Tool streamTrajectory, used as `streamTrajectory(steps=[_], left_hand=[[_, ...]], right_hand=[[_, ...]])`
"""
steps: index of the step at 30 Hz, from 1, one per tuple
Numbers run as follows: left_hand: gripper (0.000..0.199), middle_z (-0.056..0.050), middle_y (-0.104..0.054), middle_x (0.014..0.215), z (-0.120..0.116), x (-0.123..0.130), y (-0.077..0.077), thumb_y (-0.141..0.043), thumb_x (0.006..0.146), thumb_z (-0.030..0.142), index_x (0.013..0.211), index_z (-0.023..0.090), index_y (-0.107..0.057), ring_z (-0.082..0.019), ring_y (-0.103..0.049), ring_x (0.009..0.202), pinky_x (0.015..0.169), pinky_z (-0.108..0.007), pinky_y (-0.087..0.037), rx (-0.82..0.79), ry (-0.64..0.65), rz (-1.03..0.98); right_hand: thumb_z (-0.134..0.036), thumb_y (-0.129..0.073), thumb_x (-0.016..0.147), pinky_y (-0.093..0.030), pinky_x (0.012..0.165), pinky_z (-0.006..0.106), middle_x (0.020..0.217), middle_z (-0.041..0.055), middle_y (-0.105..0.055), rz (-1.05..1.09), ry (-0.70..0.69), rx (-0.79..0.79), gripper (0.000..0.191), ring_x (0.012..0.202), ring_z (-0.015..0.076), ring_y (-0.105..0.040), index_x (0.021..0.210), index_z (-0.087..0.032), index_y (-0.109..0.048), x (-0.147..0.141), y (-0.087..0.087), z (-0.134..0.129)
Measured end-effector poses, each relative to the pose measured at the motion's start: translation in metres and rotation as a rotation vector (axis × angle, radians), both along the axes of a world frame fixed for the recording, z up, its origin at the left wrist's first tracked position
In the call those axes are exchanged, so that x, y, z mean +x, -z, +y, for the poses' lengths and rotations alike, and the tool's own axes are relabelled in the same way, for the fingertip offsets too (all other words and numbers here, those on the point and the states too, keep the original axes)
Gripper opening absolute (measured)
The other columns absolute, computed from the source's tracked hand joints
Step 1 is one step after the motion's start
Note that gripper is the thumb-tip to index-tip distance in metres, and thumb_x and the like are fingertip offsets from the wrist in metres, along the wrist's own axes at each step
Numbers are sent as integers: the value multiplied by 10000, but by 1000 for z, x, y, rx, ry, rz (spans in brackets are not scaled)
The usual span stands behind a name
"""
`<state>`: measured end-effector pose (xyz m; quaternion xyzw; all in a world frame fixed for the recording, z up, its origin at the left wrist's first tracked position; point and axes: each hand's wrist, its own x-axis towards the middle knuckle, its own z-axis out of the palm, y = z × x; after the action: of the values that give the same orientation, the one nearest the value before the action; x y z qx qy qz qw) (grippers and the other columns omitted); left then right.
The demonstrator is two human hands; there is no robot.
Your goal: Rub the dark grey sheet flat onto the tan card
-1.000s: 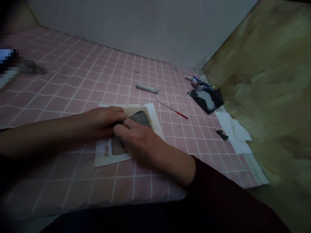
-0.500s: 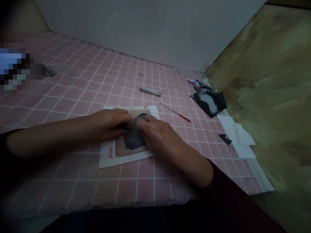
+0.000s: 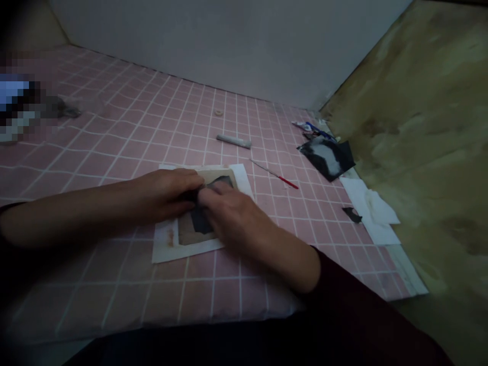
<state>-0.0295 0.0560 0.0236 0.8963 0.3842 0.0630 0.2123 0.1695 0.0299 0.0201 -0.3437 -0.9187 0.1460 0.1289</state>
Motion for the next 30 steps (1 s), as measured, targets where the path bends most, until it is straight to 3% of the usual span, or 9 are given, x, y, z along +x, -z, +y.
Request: streamTrajectory(steps=[3,8,14,19,24,28,30], left_hand=[[67,-2,-619,802,0,0,1,-512,816,170,832,178,-577,-141,-564,692,619,-249,-378,-15,-6,-7],[58,-15,-626,870,1,-1,1,-551,805,171,857,176,-575,-143,-572,750,653,-241,-398,12,26,-11],[96,3,-629,821,-1,0,-1,-504,824,168,860,182,-593,-137,-573,720,650,-245,-393,-4,7,-35],[34,-14,-626,860,0,0,0,-562,804,180,834,168,-574,-142,-572,732,636,-245,-391,-3,-1,21],[80,0,-622,801,0,-1,0,-515,812,167,849,177,-586,-135,-566,695,606,-241,-378,-19,-5,-33],[61,-7,-623,843,0,-1,1,-558,804,175,858,174,-586,-135,-568,721,623,-238,-383,-9,-5,0],[54,-6,-622,845,0,-1,1,-561,805,176,854,174,-584,-133,-566,720,622,-236,-383,-6,4,5]], right_hand=[[-123,-420,928,-438,718,282,971,73,-571,44,-92,-29,161,836,167,-537,896,-179,-567,-3,1,-1],[-121,-452,896,-396,644,286,801,37,-522,-128,110,40,127,706,161,-495,822,-178,-538,8,-3,6],[-85,-411,903,-421,693,266,891,42,-535,37,-103,2,138,783,149,-502,871,-187,-498,-4,1,1],[-91,-448,884,-378,624,262,817,22,-510,-76,65,40,122,698,141,-466,840,-184,-513,4,-1,4],[-111,-434,925,-431,702,262,987,62,-563,72,-138,-55,174,802,146,-520,917,-178,-595,-3,2,1],[-115,-467,912,-409,651,272,849,44,-539,-24,23,9,162,719,147,-505,870,-170,-613,6,-1,7],[-126,-487,908,-413,663,279,840,46,-542,-40,39,27,143,732,153,-512,857,-164,-615,7,-2,6]])
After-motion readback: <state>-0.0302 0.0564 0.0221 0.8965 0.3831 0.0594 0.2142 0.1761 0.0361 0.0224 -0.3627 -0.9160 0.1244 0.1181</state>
